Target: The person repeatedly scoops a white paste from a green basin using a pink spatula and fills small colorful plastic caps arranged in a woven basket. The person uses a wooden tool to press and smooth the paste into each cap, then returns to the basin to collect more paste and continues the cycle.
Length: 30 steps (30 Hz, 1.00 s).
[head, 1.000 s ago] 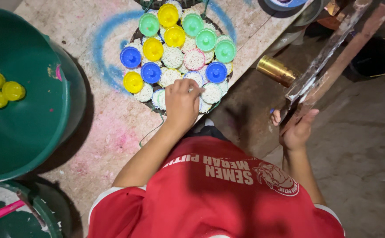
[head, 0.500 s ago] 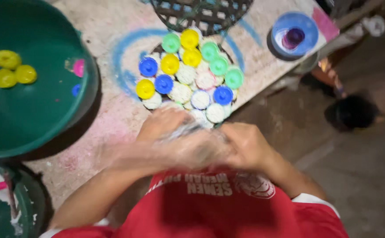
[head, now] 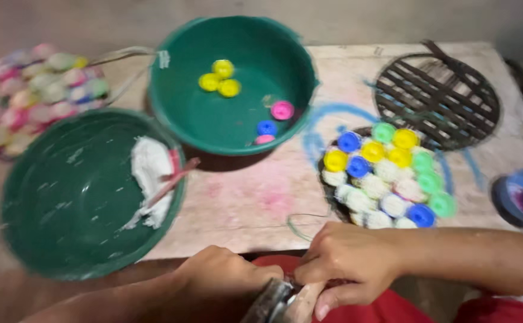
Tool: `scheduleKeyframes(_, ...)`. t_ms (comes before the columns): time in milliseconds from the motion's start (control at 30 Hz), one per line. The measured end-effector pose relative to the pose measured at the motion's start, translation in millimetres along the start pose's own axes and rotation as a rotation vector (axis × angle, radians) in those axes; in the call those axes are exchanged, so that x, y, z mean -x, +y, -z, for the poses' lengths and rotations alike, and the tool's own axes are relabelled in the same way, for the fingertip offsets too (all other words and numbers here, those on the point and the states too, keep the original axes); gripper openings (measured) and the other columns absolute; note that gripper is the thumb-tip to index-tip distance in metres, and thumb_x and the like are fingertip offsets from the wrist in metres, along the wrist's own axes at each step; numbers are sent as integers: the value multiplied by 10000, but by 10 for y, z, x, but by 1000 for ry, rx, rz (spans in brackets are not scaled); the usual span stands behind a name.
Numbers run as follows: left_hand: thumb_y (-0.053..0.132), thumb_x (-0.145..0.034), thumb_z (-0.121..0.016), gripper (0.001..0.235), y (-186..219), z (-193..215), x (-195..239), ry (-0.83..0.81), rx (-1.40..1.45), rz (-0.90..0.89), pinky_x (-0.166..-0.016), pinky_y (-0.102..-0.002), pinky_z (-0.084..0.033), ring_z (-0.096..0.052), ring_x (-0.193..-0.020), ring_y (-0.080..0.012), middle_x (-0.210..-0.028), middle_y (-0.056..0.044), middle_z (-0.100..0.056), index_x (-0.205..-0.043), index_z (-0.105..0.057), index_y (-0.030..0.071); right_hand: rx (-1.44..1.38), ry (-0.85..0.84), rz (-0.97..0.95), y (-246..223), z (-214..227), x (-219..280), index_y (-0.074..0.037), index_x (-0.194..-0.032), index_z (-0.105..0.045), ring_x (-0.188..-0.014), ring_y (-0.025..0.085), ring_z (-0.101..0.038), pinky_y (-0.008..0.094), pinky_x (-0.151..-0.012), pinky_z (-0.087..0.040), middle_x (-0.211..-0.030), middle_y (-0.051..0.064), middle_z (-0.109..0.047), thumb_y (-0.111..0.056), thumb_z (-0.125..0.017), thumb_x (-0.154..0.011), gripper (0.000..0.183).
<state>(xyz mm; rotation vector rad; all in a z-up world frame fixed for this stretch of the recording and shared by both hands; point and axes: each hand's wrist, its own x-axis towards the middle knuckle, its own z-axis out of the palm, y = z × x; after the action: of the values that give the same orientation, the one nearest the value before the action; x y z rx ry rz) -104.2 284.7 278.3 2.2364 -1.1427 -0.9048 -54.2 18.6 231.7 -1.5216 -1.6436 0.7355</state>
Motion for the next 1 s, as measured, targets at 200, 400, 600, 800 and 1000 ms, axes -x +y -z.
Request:
scheduleKeyframes(200, 246, -915, -661, 180, -605, -337, 1200, 437, 573, 224, -728, -377, -553, -719, -854, -245, -894, -72, -709, -1038, -633, 117, -277, -89, 103, 354, -22, -834, -51, -948, -587, -816, 356, -648, 440, -706, -488, -880, 120, -594, -402, -579, -1144, 402)
scheduleKeyframes(400, 303, -943, -686, 373, -1581, -690, 1902, 707, 1125, 5, -834, -390, -531, -666, -965, -247, -1072, -88, -664, -1216, -592, 66, 853, 240, 186, 274, 697, -1712, -96, -833, -614, -642, 264, -618, 400, -552, -461, -725, 75, -588, -269, -705, -834, 195)
scheduleKeyframes(600, 361, -972, -711, 569, -2389, -1141, 2022, 791, 1510, -427, -941, -403, -508, -613, -1075, -249, -1250, -103, -619, -1393, -550, 15, 1672, 281, 411, 612, 1208, -2721, -154, -1136, -649, -1026, 183, -698, 402, -852, -561, -1108, 51, -693, -288, -705, -817, 350)
scheduleKeyframes(800, 62, -953, -690, 239, -2850, -1584, 2030, 1612, 418, 399, -887, -433, -526, -668, -979, -293, -1080, -132, -697, -1188, -677, 21, 931, -82, -377, 1607, 206, -3260, -70, -969, -647, -932, 315, -668, 466, -797, -533, -984, 140, -675, -221, -605, -910, 168)
scheduleKeyframes(1000, 61, -893, -732, 398, -2751, -1536, 1895, 1768, -141, 619, -976, -410, -500, -660, -1070, -290, -1145, -136, -688, -1265, -607, 1, 829, -207, -322, 2190, -36, -3206, -15, -1074, -615, -835, 348, -725, 459, -693, -590, -956, 187, -704, -90, -555, -910, 190)
